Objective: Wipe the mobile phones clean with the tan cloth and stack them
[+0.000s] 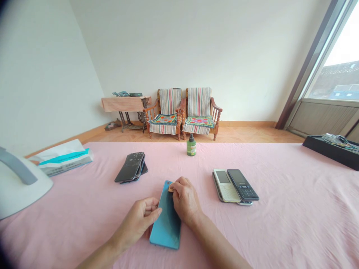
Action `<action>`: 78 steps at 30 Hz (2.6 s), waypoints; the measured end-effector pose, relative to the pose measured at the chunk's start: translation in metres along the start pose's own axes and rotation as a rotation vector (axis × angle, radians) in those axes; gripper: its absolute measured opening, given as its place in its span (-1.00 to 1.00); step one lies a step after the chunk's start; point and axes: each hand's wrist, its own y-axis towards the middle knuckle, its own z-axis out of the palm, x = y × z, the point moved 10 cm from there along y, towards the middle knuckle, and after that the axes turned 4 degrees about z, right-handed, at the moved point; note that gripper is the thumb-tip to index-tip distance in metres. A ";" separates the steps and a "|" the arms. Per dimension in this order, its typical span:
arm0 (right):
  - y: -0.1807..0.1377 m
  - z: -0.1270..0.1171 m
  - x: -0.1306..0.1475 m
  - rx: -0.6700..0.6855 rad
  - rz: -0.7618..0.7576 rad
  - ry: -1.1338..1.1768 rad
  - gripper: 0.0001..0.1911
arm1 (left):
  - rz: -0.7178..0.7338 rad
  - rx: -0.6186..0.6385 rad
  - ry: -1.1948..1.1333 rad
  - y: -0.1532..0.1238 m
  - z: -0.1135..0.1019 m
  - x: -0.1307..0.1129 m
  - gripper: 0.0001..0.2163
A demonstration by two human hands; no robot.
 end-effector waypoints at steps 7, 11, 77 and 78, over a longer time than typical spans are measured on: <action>0.001 0.002 -0.001 -0.008 0.021 0.000 -0.68 | 0.003 0.004 0.001 -0.001 0.000 -0.001 -0.79; 0.001 0.002 -0.004 -0.011 0.031 0.002 -0.69 | 0.010 0.009 0.011 -0.001 0.001 0.000 -0.80; -0.001 0.007 -0.009 0.005 0.031 -0.015 -0.64 | 0.003 -0.026 0.003 -0.001 -0.002 -0.003 -0.77; -0.001 0.007 -0.008 0.005 0.033 -0.012 -0.65 | 0.001 -0.028 0.000 -0.001 -0.002 -0.003 -0.77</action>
